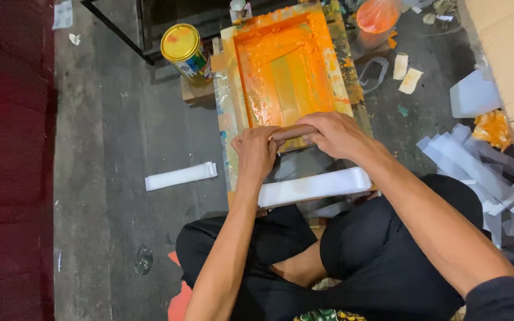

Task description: Manual screen printing of orange ink onto white labels using a squeegee and a wooden frame while sitting on the floor.

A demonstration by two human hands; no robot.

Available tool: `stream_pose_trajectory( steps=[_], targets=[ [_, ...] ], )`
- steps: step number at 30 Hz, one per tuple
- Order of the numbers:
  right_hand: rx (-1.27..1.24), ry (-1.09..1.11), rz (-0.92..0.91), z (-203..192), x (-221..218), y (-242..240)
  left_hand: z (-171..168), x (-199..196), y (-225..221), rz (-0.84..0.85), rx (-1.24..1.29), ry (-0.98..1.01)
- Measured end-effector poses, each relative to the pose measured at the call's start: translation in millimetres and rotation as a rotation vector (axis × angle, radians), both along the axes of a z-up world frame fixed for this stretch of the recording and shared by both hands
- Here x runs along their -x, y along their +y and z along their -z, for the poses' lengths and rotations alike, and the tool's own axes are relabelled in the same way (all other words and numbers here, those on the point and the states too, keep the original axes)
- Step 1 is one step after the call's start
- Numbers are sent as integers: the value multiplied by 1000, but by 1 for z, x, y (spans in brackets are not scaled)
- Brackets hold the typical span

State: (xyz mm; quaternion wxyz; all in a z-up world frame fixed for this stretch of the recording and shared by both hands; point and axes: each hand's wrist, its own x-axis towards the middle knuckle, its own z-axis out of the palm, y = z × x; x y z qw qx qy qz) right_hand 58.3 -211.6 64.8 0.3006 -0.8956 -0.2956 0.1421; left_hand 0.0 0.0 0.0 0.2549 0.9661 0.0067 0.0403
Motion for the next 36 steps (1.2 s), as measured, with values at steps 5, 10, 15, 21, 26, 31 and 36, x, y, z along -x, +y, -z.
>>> stream_pose_trajectory(
  steps=[5,10,15,21,26,31,36],
  targets=[
    [41,42,16,0,-3,-2,-6,0,0,0,-19,51],
    [36,40,20,1,-1,-2,-9,-4,-2,-18,-8,70],
    [8,-179,89,8,11,-1,-15,-2,-3,9,1,-4],
    [-14,-575,558,59,-4,-21,-46,-21,-35,20,143,-285],
    [-9,-486,746,43,1,-17,-39,-26,-69,100,111,-261],
    [-303,-657,805,28,28,-37,-43,-6,-105,206,305,-274],
    [-770,-225,743,14,64,-47,-57,38,-177,412,809,-173]
  ],
)
